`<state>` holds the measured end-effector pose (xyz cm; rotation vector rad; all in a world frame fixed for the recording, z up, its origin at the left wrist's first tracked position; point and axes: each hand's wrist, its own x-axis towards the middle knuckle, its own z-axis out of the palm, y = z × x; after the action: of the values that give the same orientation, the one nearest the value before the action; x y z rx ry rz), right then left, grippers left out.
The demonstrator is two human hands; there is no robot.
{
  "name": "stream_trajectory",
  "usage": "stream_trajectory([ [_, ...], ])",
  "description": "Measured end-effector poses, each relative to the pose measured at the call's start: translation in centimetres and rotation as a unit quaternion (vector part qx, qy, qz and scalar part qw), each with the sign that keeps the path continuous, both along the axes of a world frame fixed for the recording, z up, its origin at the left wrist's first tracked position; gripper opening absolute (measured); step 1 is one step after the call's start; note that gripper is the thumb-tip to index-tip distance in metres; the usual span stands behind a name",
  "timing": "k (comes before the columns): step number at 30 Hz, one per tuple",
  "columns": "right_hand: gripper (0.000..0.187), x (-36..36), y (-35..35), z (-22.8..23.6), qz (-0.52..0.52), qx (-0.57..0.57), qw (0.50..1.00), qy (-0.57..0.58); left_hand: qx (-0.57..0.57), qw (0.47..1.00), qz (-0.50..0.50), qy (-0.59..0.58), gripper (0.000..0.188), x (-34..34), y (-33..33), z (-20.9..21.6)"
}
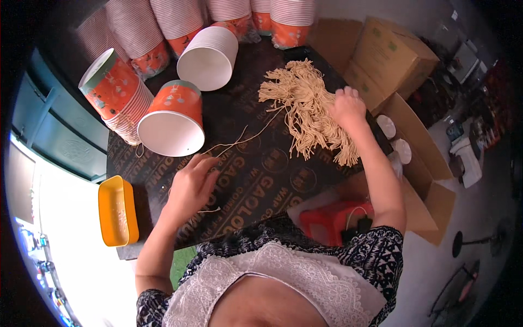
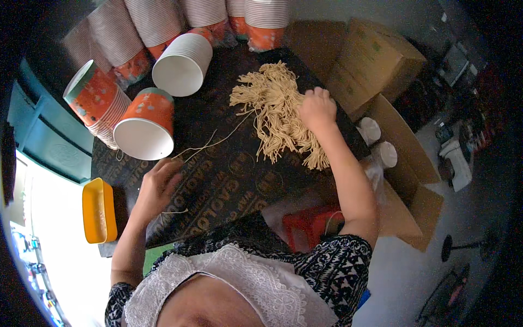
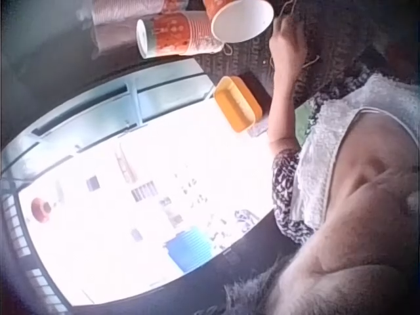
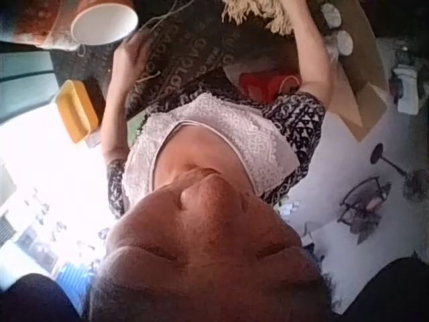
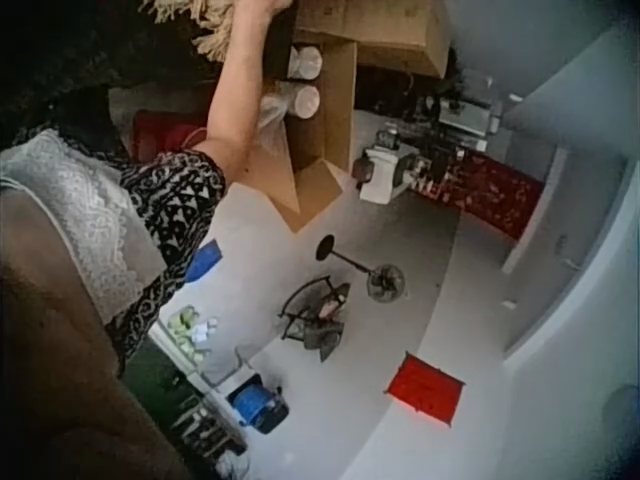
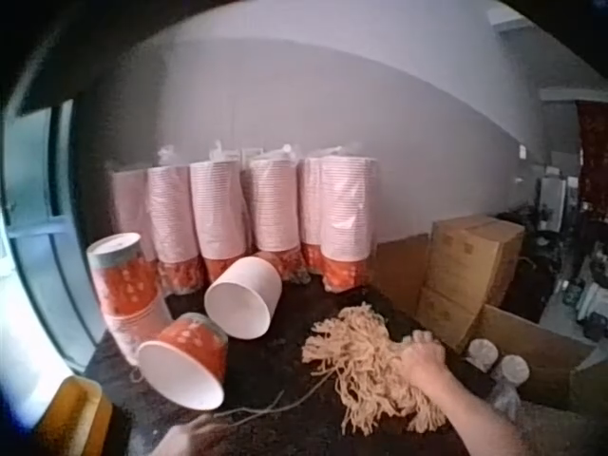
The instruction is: Manual assembly of paper buckets by threading and knotting cord handles through pre-punched holes.
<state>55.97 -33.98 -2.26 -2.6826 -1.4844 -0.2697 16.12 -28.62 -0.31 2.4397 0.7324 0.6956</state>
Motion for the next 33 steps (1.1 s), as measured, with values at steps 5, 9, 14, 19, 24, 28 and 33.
stream_trajectory([
  [5, 0.025, 1.1, 0.5, -2.2, 0.273, 0.126, 0.939, 0.167, 0.107, 0.984, -0.139, 0.031, 0.023, 7.6, 2.0, -1.2],
  [9, 0.017, -0.7, -0.2, -2.1, 0.303, -0.001, 0.931, 0.204, 0.097, 0.981, -0.170, 0.014, 0.032, 13.9, 3.1, -4.3],
  [14, 0.009, 0.5, -0.3, -2.3, 0.328, 0.021, 0.909, 0.255, 0.146, 0.971, -0.189, -0.024, 0.038, 20.7, 4.0, -6.9],
  [19, 0.015, 2.3, 2.6, -0.4, 0.136, 0.203, 0.956, 0.164, 0.207, 0.968, -0.139, -0.040, 0.038, 22.4, 2.2, -8.7],
  [24, 0.091, 1.0, 7.3, 1.1, -0.018, -0.066, 0.990, 0.120, 0.201, 0.968, -0.152, -0.008, 0.038, 21.2, 1.7, -7.7],
  [28, 0.087, 1.3, 9.5, 0.2, -0.022, -0.119, 0.983, 0.138, 0.214, 0.961, -0.176, 0.007, 0.043, 20.8, 1.9, -7.3],
  [33, 0.063, 1.3, 10.9, -0.8, -0.061, -0.039, 0.975, 0.210, 0.225, 0.963, -0.142, 0.029, 0.051, 19.5, 3.5, -6.4],
])
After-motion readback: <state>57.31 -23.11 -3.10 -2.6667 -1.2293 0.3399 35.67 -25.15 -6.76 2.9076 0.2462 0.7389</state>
